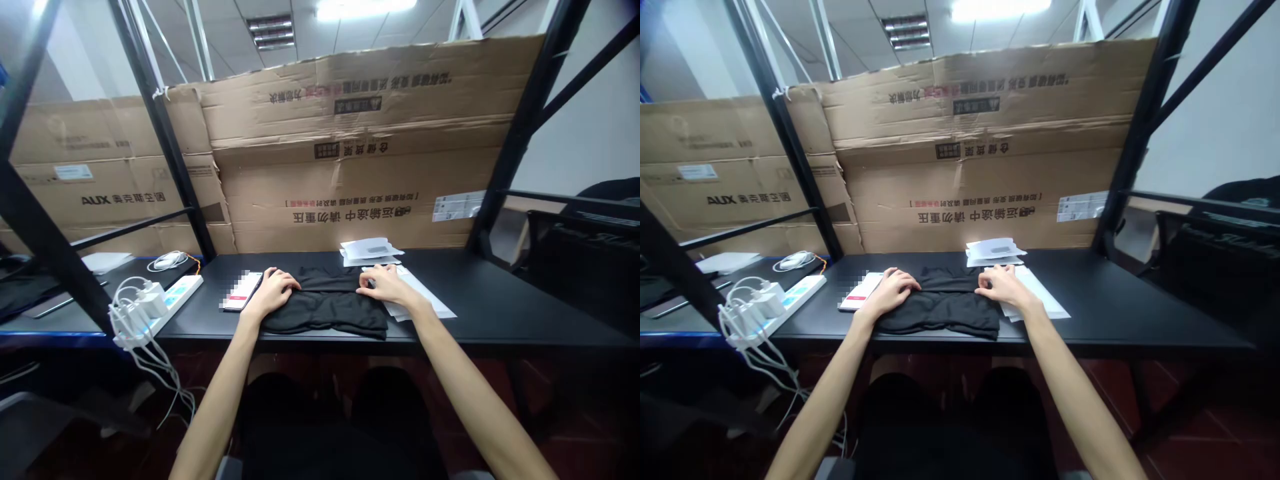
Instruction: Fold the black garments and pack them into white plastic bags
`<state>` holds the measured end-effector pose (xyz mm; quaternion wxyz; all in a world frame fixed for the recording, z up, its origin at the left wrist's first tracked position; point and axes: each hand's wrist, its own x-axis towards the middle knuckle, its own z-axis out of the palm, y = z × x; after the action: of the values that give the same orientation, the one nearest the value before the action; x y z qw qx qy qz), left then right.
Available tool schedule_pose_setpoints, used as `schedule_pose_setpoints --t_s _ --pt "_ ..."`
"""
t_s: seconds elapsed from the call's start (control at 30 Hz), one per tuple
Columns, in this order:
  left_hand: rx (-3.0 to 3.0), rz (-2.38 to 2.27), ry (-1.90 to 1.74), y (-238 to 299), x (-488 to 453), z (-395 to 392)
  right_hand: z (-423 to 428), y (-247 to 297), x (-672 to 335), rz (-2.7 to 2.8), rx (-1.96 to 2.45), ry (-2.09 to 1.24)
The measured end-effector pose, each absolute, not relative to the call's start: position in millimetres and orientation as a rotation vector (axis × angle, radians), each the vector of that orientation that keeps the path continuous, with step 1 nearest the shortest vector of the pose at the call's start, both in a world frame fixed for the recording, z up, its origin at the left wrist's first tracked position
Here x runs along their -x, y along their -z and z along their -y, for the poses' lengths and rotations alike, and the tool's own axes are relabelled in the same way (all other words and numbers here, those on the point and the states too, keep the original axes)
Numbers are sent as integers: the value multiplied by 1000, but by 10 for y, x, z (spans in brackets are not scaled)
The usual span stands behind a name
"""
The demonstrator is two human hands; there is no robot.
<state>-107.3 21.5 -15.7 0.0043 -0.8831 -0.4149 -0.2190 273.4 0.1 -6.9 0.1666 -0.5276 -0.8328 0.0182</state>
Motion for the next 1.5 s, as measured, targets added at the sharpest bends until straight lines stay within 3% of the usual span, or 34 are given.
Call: schedule_pose_setpoints --t_s 0.2,0.3,0.8,1.17,1.5 --pt "2689 1338 983 159 1216 51 322 17 -2651 2195 1444 -40" --pt "2658 1380 1139 101 1385 264 618 -16 -2570 2220 1360 -187" --pt "2973 1666 707 -44 1860 575 924 -7 -2688 2360 1444 -420" --pt "2882 1689 744 16 1949 448 1010 -106 -2755 2334 1513 -553" --pt "2786 1713 734 -5 1927 506 987 -77 -2702 2264 1516 -407"
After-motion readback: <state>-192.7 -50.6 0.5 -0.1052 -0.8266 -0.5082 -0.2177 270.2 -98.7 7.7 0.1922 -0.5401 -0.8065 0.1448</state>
